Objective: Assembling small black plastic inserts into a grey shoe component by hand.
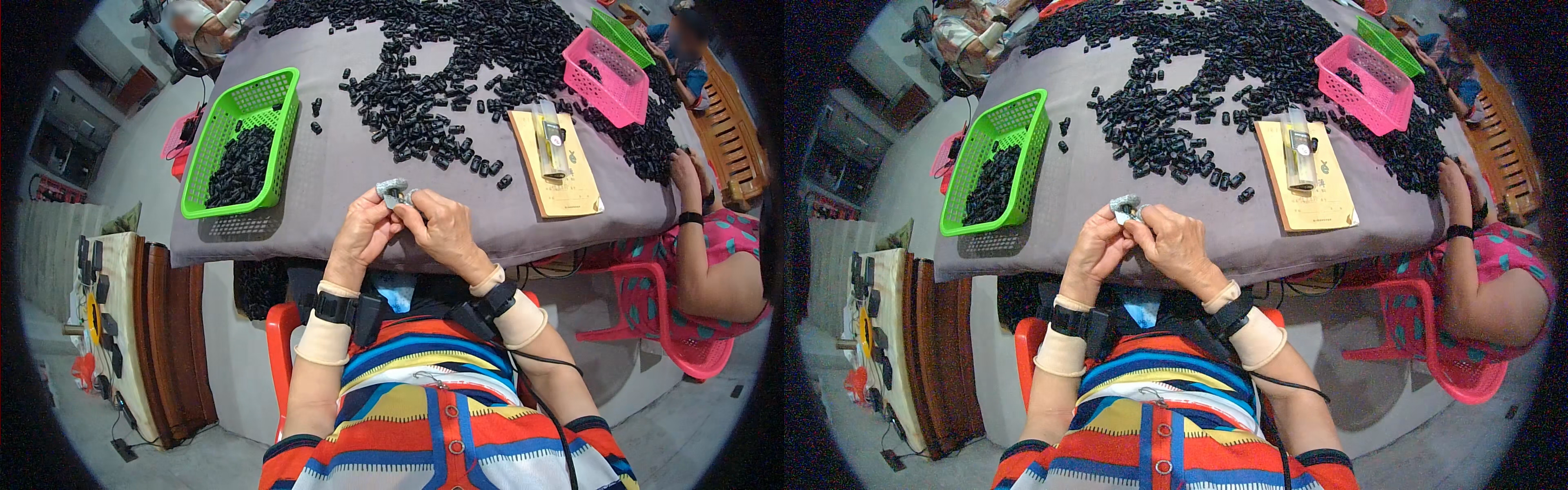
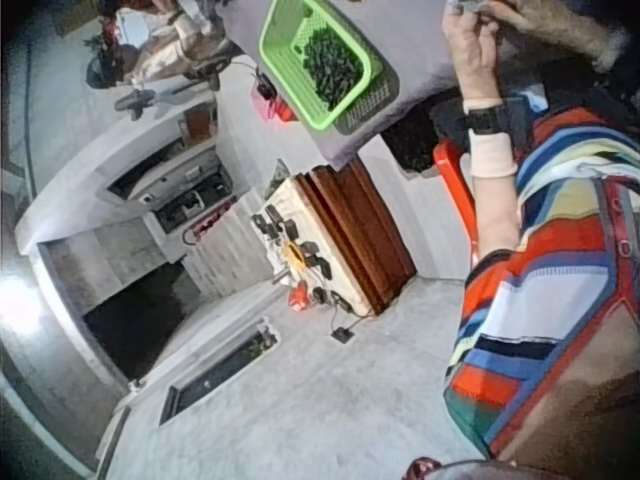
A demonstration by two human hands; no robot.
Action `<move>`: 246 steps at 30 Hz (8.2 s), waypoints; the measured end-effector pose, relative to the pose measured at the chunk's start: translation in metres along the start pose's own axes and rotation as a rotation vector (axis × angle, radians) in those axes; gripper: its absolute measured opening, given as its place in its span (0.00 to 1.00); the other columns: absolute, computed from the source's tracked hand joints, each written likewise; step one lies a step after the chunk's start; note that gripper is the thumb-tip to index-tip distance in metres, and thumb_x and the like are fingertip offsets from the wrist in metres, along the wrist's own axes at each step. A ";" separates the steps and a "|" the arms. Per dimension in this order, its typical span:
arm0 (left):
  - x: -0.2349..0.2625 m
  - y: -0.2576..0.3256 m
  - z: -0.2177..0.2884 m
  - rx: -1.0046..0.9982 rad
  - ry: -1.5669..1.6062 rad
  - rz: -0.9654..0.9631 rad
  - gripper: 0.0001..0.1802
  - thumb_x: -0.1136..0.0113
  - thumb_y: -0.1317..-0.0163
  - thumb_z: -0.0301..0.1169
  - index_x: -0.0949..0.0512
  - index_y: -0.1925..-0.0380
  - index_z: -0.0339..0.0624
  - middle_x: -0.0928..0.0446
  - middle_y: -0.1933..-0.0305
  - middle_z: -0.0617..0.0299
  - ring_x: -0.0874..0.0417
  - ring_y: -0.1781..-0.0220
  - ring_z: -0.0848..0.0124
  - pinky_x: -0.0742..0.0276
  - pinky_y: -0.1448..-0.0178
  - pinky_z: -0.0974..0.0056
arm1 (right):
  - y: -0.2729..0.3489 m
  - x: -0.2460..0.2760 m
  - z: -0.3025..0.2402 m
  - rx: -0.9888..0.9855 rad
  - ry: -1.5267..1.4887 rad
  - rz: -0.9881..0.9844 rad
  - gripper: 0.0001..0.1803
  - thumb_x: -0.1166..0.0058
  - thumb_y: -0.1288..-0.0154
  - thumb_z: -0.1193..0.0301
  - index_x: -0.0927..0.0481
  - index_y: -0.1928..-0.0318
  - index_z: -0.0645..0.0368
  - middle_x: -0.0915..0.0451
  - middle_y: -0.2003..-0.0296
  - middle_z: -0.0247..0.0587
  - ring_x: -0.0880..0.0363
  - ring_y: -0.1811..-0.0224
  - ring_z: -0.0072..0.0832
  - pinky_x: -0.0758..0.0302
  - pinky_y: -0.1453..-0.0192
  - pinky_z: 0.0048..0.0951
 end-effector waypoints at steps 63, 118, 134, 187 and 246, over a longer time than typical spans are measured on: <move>-0.028 -0.019 0.006 0.000 -0.219 0.079 0.08 0.48 0.37 0.22 0.25 0.58 0.36 0.24 0.72 0.59 0.24 0.76 0.74 0.26 0.73 0.72 | -0.013 0.044 0.014 -0.270 -0.369 0.209 0.18 0.49 0.35 0.62 0.31 0.75 0.62 0.32 0.85 0.46 0.34 0.84 0.37 0.37 0.79 0.35; 0.001 -0.001 0.001 0.011 -0.003 0.045 0.11 0.46 0.39 0.23 0.26 0.56 0.37 0.23 0.63 0.63 0.26 0.71 0.80 0.26 0.67 0.76 | 0.001 -0.003 -0.001 0.009 0.000 0.037 0.13 0.46 0.39 0.64 0.28 0.74 0.58 0.27 0.78 0.43 0.26 0.78 0.42 0.32 0.77 0.38; 0.002 0.000 0.001 0.013 -0.015 0.048 0.11 0.47 0.40 0.24 0.27 0.56 0.36 0.24 0.66 0.63 0.27 0.73 0.80 0.29 0.71 0.77 | 0.000 -0.001 0.000 0.047 0.018 0.083 0.12 0.45 0.40 0.62 0.27 0.75 0.55 0.26 0.79 0.41 0.25 0.79 0.42 0.31 0.80 0.38; 0.003 0.001 0.002 0.043 0.069 0.012 0.10 0.50 0.37 0.23 0.26 0.57 0.34 0.24 0.65 0.61 0.29 0.73 0.78 0.30 0.71 0.73 | 0.000 0.000 -0.001 0.052 -0.005 0.053 0.13 0.45 0.40 0.62 0.26 0.76 0.56 0.25 0.78 0.41 0.24 0.78 0.42 0.30 0.79 0.39; -0.099 -0.077 -0.026 -1.006 -1.057 -0.128 0.12 0.39 0.51 0.26 0.25 0.65 0.38 0.29 0.70 0.53 0.27 0.69 0.56 0.30 0.65 0.59 | -0.008 0.063 -0.030 0.027 -0.504 0.303 0.17 0.51 0.33 0.66 0.32 0.75 0.65 0.32 0.82 0.41 0.34 0.81 0.31 0.36 0.74 0.29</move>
Point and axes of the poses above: each hand's wrist, its own y-axis away from the middle knuckle, its own x-axis out of the back of the hand, z = x × y, the point moved 5 cm from there along -y, towards the middle knuckle
